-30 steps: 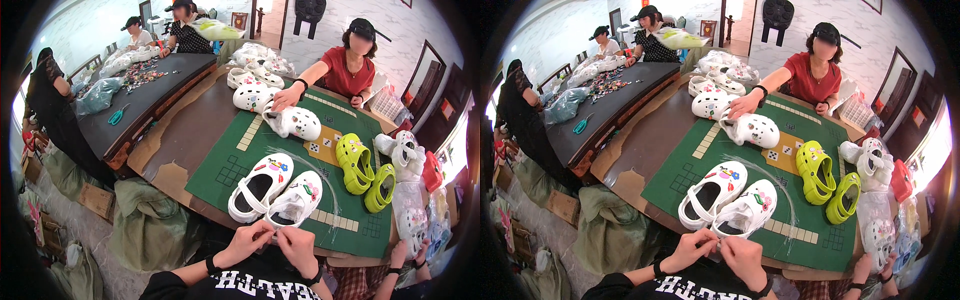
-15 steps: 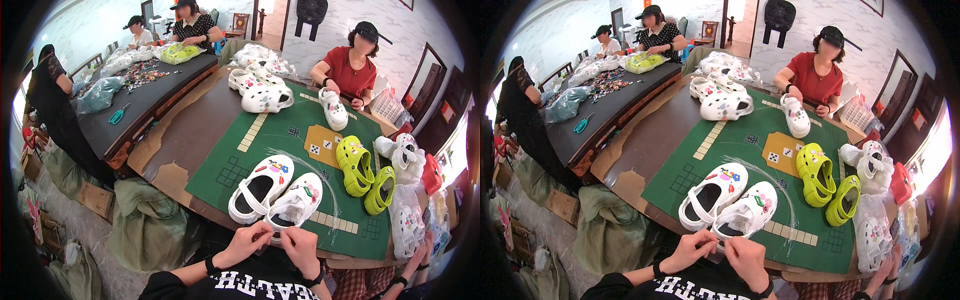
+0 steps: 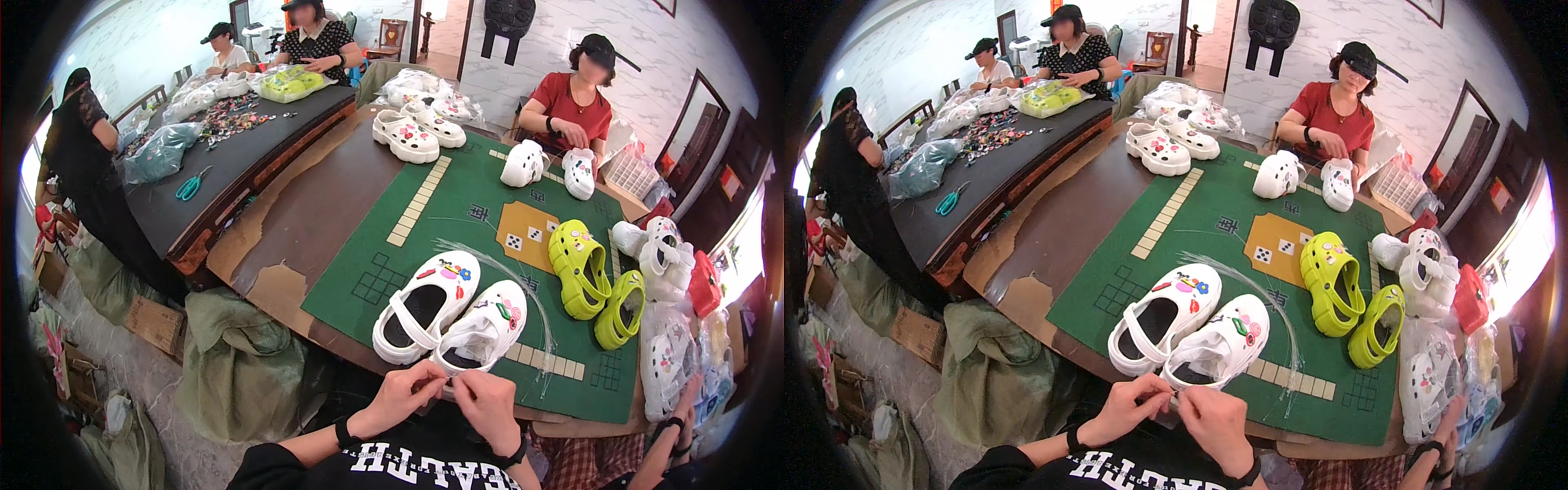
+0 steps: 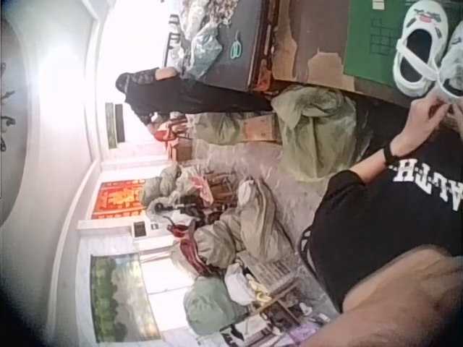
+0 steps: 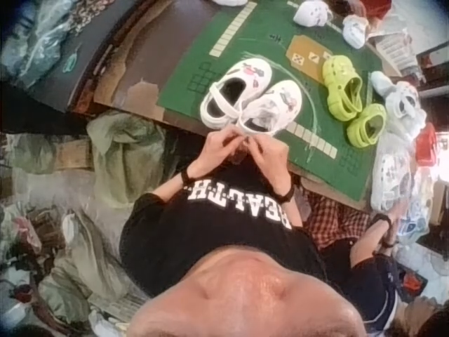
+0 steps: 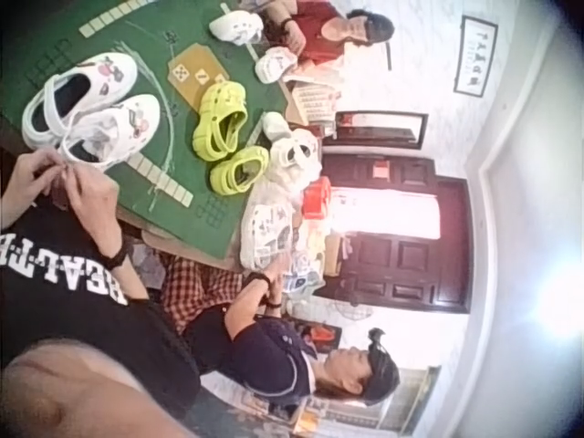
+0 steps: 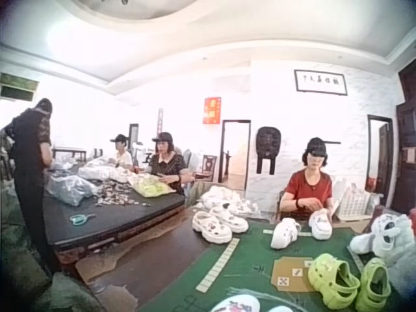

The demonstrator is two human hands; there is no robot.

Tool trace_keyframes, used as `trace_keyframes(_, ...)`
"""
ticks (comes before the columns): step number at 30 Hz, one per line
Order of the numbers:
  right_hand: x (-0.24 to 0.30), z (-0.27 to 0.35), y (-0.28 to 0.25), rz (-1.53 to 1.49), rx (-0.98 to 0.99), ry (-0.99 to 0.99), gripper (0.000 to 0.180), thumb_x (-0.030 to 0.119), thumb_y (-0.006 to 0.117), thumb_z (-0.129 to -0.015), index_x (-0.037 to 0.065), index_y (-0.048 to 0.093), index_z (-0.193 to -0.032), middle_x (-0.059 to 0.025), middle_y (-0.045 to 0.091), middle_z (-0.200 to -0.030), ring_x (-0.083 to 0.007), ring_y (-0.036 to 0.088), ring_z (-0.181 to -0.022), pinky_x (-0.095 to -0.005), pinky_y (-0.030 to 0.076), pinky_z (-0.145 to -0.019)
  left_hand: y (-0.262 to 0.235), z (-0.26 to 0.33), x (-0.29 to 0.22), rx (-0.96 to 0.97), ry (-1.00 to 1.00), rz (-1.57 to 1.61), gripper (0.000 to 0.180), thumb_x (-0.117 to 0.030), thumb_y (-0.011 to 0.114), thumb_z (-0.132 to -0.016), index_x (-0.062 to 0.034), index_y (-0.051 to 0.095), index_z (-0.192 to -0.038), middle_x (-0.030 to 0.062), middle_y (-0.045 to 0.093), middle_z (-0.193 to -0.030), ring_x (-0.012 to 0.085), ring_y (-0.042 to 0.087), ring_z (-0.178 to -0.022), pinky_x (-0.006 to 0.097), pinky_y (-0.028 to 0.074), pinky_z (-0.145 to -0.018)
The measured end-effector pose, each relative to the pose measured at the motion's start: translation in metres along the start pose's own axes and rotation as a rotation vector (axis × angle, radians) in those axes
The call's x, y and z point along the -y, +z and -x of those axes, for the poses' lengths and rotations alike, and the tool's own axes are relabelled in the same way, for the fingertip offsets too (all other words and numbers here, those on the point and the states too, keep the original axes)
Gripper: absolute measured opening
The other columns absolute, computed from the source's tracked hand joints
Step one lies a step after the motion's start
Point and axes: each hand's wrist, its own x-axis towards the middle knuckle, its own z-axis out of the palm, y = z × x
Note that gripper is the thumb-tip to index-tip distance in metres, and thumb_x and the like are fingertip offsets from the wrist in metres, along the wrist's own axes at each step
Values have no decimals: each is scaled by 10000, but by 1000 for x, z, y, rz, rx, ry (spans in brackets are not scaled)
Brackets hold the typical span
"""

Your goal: Attaching decorative tags and plastic charms to rubber clogs.

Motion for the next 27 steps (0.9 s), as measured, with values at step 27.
trace_keyframes(27,5,-5,-6,-19,-33,-87,46,49,691,-819,27,654,-834,-98,619,-716,-267,625,-629,-345,484,-563,-37,-14,-11,-543,207,7,50,34,564,-930,4,601,-914,71,645,-826,84,581,-584,220,477,-540)
